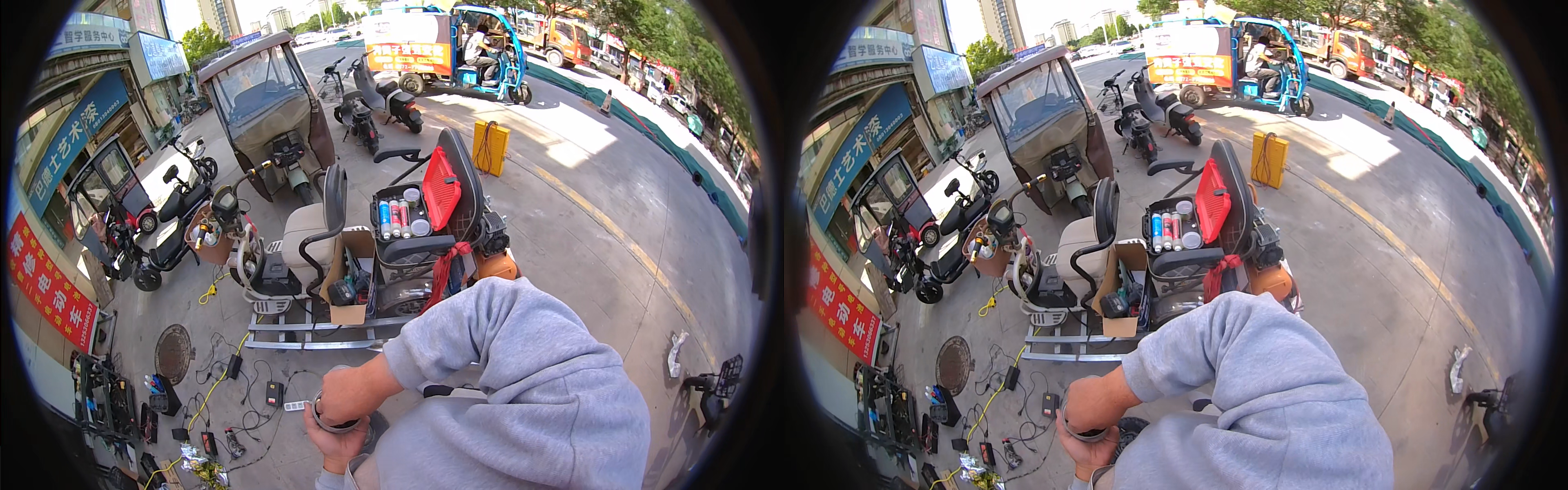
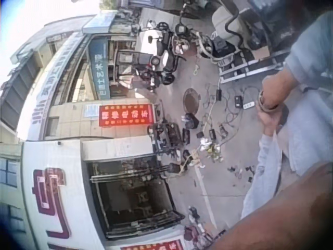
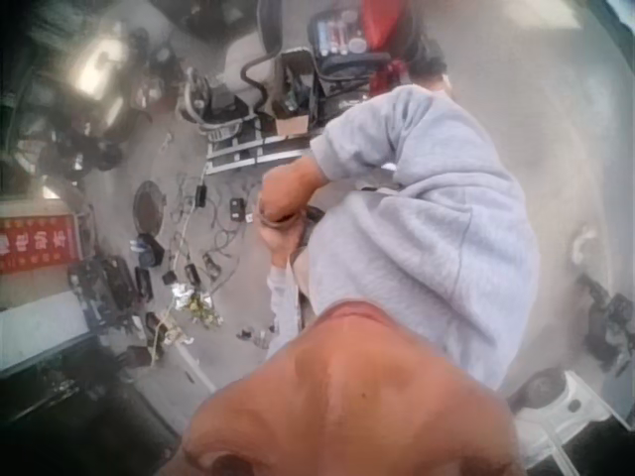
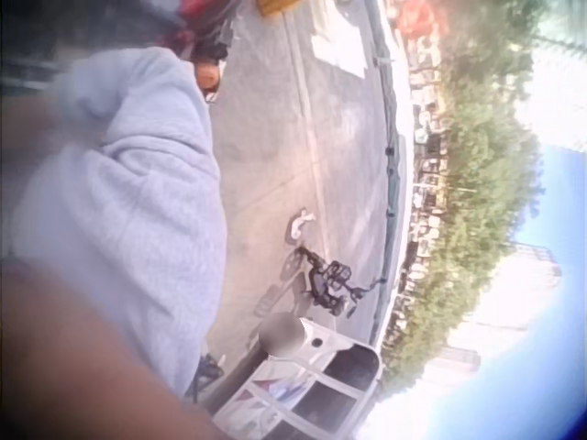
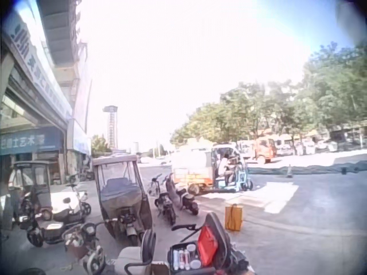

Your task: The person inflates a small tire with an air hose, then pours liquid from a plastic bottle onto the tire's inner rim and valve area. They rotate the tire to spread the liquid, retrieve a small metal object from a red toolbox on a scooter, and place it into the tire's valve stem before closing the toolbox.

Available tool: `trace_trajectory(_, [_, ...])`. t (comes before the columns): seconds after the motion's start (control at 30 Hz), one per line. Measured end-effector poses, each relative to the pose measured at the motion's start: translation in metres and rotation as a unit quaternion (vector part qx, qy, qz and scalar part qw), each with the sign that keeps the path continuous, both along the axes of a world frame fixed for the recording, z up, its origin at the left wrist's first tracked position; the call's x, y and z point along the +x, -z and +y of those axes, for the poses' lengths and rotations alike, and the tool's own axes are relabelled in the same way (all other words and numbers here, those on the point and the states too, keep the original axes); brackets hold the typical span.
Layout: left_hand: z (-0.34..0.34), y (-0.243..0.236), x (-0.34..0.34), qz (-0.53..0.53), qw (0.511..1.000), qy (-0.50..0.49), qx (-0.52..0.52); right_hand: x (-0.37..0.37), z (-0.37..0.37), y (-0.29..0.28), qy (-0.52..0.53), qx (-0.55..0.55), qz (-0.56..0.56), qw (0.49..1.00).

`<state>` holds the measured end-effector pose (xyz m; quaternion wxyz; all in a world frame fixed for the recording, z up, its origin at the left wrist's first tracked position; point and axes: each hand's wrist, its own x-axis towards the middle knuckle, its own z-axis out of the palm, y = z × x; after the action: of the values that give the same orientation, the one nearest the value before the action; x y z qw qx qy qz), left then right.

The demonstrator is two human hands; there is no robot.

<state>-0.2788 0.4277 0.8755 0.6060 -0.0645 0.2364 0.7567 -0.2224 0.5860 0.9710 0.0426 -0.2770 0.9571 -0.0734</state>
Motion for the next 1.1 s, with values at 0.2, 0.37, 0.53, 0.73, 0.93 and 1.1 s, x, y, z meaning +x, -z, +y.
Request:
trace_trajectory(0.2, [0.017,-0.006,-0.012,-0.036,0.995,0.012,0.094,0.037,0.062,-0.01,0.156,-0.551,-0.013,0.82])
trace_trajectory(0.37, [0.011,-0.02,-0.017,-0.074,0.992,-0.026,0.099,0.051,0.08,0.021,0.265,-0.828,-0.17,0.464])
trace_trajectory(0.53, [0.002,-0.025,-0.017,-0.074,0.992,-0.011,0.106,0.033,0.041,0.046,0.298,-0.731,-0.023,0.613])
trace_trajectory(0.73, [-0.022,-0.021,-0.023,-0.116,0.982,0.025,0.145,0.029,0.0,0.055,0.242,-0.648,-0.097,0.715])
trace_trajectory(0.93, [-0.035,-0.016,-0.031,-0.132,0.976,0.073,0.158,0.018,-0.009,0.041,0.257,-0.607,-0.102,0.745])
trace_trajectory(1.1, [-0.037,-0.025,-0.037,-0.057,0.992,-0.029,0.111,0.017,-0.021,0.006,0.23,-0.37,0.162,0.885])
